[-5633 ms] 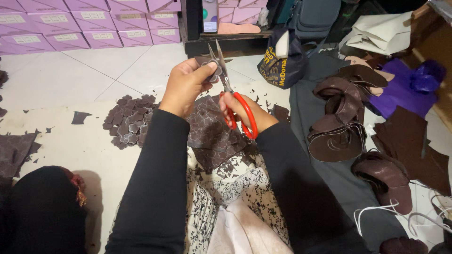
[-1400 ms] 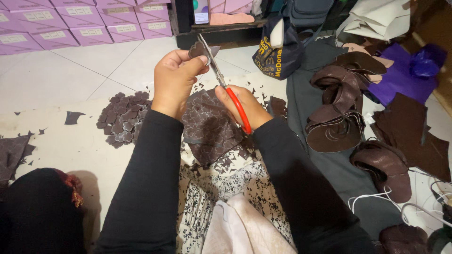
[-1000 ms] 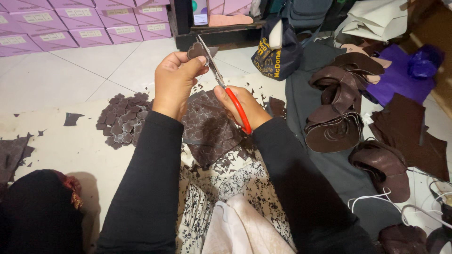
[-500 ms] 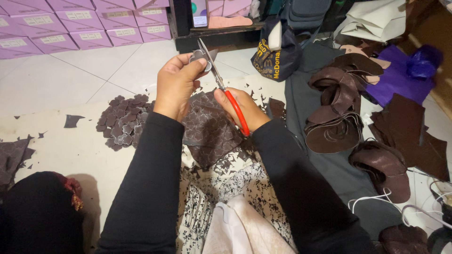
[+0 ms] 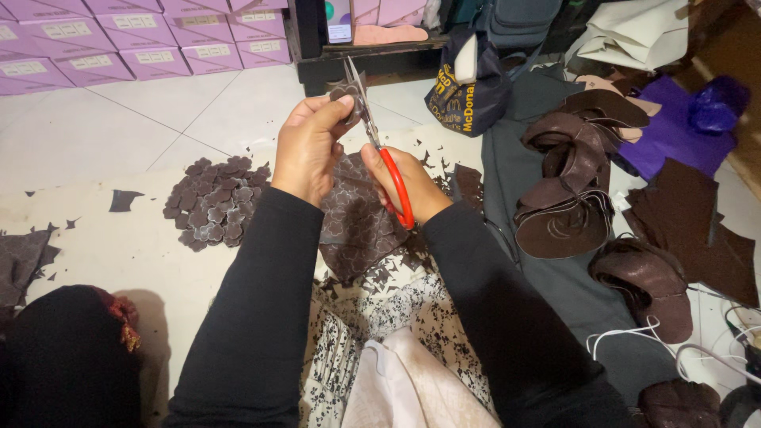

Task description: The person uses red-handled scissors to cut flower-shaped pieces from a brown patterned fabric. They hold the fabric with the left hand and cut along the outlines with the right hand, placing finished pieces into a growing pile on the floor.

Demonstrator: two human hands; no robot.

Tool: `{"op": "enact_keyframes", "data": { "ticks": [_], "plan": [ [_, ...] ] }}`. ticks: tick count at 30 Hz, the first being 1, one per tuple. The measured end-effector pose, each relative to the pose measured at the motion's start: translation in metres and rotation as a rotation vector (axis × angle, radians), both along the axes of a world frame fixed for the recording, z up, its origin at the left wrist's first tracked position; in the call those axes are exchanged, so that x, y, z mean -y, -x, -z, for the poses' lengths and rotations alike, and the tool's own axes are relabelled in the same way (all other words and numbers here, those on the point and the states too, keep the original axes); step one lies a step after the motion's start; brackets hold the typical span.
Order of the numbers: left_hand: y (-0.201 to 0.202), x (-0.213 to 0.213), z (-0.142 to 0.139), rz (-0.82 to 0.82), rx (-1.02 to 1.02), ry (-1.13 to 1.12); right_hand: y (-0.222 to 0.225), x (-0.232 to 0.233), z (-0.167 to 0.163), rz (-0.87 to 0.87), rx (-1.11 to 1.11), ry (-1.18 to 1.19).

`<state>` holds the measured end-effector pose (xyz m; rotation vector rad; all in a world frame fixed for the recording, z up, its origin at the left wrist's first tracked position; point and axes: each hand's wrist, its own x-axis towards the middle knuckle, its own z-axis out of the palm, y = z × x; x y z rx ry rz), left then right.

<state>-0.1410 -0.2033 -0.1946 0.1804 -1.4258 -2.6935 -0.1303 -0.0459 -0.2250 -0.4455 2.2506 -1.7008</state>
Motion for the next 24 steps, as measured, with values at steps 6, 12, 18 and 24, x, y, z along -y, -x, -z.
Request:
{"op": "enact_keyframes", "data": {
  "ticks": [6,12,18,24],
  "plan": [
    [-0.001,0.004,-0.001,-0.043,-0.009,0.089,0.000,-0.004,-0.002,-0.030,-0.020,-0.103],
    [0.000,0.013,-0.001,0.094,-0.048,-0.030,0.002,-0.009,0.002,-0.122,0.045,0.039],
    [0.000,0.015,-0.003,0.184,0.008,-0.099,0.002,-0.009,0.005,-0.205,0.116,0.195],
    [-0.002,0.006,0.000,0.112,0.000,0.007,-0.002,-0.008,0.002,-0.068,-0.032,0.012]
  ]
}}
